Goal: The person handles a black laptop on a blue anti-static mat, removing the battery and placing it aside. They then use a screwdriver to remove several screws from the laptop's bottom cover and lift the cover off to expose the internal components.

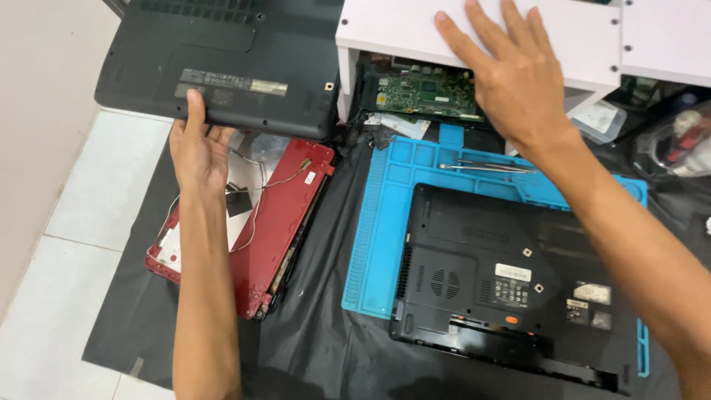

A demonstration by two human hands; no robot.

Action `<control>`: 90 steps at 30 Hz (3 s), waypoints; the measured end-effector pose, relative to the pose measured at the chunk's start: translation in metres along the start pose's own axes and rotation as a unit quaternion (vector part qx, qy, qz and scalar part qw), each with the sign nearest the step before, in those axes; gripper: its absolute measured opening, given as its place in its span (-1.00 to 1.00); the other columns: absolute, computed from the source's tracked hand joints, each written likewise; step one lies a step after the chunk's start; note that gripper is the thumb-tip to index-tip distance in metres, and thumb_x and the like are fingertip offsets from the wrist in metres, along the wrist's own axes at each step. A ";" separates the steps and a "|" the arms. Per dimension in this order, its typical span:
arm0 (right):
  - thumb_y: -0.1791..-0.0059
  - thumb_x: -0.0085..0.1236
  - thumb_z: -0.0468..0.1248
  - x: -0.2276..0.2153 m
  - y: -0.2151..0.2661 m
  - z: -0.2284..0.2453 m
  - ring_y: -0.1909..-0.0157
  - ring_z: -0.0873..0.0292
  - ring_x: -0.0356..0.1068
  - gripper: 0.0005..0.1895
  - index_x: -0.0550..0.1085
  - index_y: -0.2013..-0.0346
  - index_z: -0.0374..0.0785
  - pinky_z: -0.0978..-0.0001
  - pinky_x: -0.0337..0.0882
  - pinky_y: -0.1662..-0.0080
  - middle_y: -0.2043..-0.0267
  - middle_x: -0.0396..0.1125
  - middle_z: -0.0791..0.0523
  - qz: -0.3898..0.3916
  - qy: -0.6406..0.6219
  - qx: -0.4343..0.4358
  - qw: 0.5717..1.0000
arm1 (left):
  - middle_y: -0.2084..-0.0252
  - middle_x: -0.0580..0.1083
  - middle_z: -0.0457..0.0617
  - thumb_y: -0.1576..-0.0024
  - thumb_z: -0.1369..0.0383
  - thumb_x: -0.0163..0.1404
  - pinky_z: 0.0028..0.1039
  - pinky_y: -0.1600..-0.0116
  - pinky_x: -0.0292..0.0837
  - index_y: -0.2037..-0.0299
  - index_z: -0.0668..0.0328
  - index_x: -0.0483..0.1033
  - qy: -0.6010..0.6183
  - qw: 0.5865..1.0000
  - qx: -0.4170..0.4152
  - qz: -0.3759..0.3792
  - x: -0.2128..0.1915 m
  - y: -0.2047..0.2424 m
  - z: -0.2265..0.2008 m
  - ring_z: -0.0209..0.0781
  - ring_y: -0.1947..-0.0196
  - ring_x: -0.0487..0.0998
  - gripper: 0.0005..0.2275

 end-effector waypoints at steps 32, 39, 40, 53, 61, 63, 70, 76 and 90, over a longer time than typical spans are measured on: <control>0.02 0.30 0.38 -0.116 0.470 -0.267 0.22 0.10 0.13 0.14 -0.10 -0.46 -0.21 0.12 0.32 0.06 0.07 0.11 -0.01 -0.330 -0.472 0.659 0.485 | -0.33 0.24 0.26 0.00 -0.04 0.39 0.07 -0.41 0.15 -0.35 0.20 0.30 -0.495 0.569 0.346 0.558 0.467 0.187 0.108 0.35 -0.38 0.19 -0.20; 0.17 0.21 0.50 -0.102 0.439 -0.303 -0.41 -0.31 0.25 0.31 0.08 -0.47 -0.46 -0.12 0.28 -0.41 -0.42 0.14 -0.25 -0.260 -0.612 0.571 0.481 | -0.47 -0.05 0.45 0.33 0.14 0.47 0.19 -0.43 -0.15 -0.54 -0.08 -0.08 -0.713 0.412 0.263 0.503 0.501 0.143 0.149 0.57 -0.45 -0.14 0.18; 0.15 0.20 0.48 -0.105 0.429 -0.304 -0.40 -0.28 0.31 0.26 0.14 -0.48 -0.42 -0.10 0.31 -0.38 -0.41 0.17 -0.22 -0.246 -0.615 0.552 0.507 | -0.52 -0.04 0.33 0.27 0.19 0.46 0.16 -0.41 -0.08 -0.55 -0.15 -0.08 -0.744 0.411 0.211 0.482 0.502 0.140 0.147 0.55 -0.45 -0.11 0.14; -0.12 0.21 0.04 -0.106 0.436 -0.308 -0.51 -0.18 0.29 -0.20 0.14 -0.47 -0.34 -0.20 0.37 -0.51 -0.48 0.17 -0.13 -0.289 -0.645 0.510 0.490 | -0.26 0.32 0.49 0.25 0.21 0.43 -0.09 -0.22 0.30 -0.36 0.33 0.16 -0.646 0.432 0.250 0.578 0.503 0.114 0.141 0.44 -0.25 0.33 -0.05; -0.14 0.17 0.00 -0.117 0.438 -0.296 -0.58 -0.19 0.21 -0.22 0.09 -0.48 -0.34 -0.20 0.28 -0.49 -0.52 0.12 -0.12 -0.293 -0.648 0.504 0.491 | -0.20 0.38 0.45 0.27 0.20 0.44 -0.07 -0.17 0.37 -0.40 0.20 0.20 -0.653 0.436 0.248 0.567 0.499 0.123 0.138 0.41 -0.17 0.42 -0.03; -0.15 0.16 0.01 -0.117 0.440 -0.294 -0.57 -0.22 0.23 -0.21 0.08 -0.49 -0.35 -0.19 0.28 -0.48 -0.53 0.12 -0.14 -0.292 -0.643 0.508 0.493 | -0.19 0.40 0.43 0.28 0.19 0.45 -0.06 -0.18 0.37 -0.40 0.16 0.20 -0.670 0.431 0.243 0.553 0.498 0.127 0.136 0.40 -0.16 0.43 -0.03; -0.14 0.16 0.09 -0.119 0.444 -0.288 -0.52 -0.29 0.26 -0.10 0.01 -0.52 -0.39 -0.17 0.30 -0.46 -0.54 0.07 -0.20 -0.280 -0.624 0.518 0.513 | -0.24 0.36 0.42 0.27 0.19 0.43 -0.03 -0.20 0.34 -0.42 0.09 0.21 -0.672 0.433 0.226 0.557 0.495 0.125 0.136 0.40 -0.21 0.38 -0.03; -0.07 0.19 0.31 -0.119 0.452 -0.283 -0.50 -0.33 0.28 0.10 -0.05 -0.53 -0.41 -0.19 0.33 -0.50 -0.52 0.05 -0.27 -0.248 -0.618 0.545 0.510 | -0.35 0.26 0.40 0.22 0.09 0.44 -0.08 -0.35 0.21 -0.39 0.22 0.20 -0.648 0.451 0.249 0.561 0.480 0.123 0.140 0.37 -0.36 0.23 -0.04; -0.16 0.06 -0.25 -0.144 0.395 -0.022 -0.20 0.14 0.40 -0.67 0.36 -0.22 -0.25 0.29 0.40 -0.19 -0.17 0.34 0.08 -0.046 -0.433 0.574 0.693 | -0.36 0.25 0.38 -0.16 0.19 0.21 -0.09 -0.33 0.27 -0.43 0.25 0.20 -0.606 0.704 0.230 0.289 0.226 0.266 0.079 0.36 -0.34 0.29 -0.33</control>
Point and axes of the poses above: each hand's wrist, its own y-axis away from the middle knuckle, its own x-axis out of the palm, z = x × y, the point moved 4 cm from there along -y, towards the middle knuckle
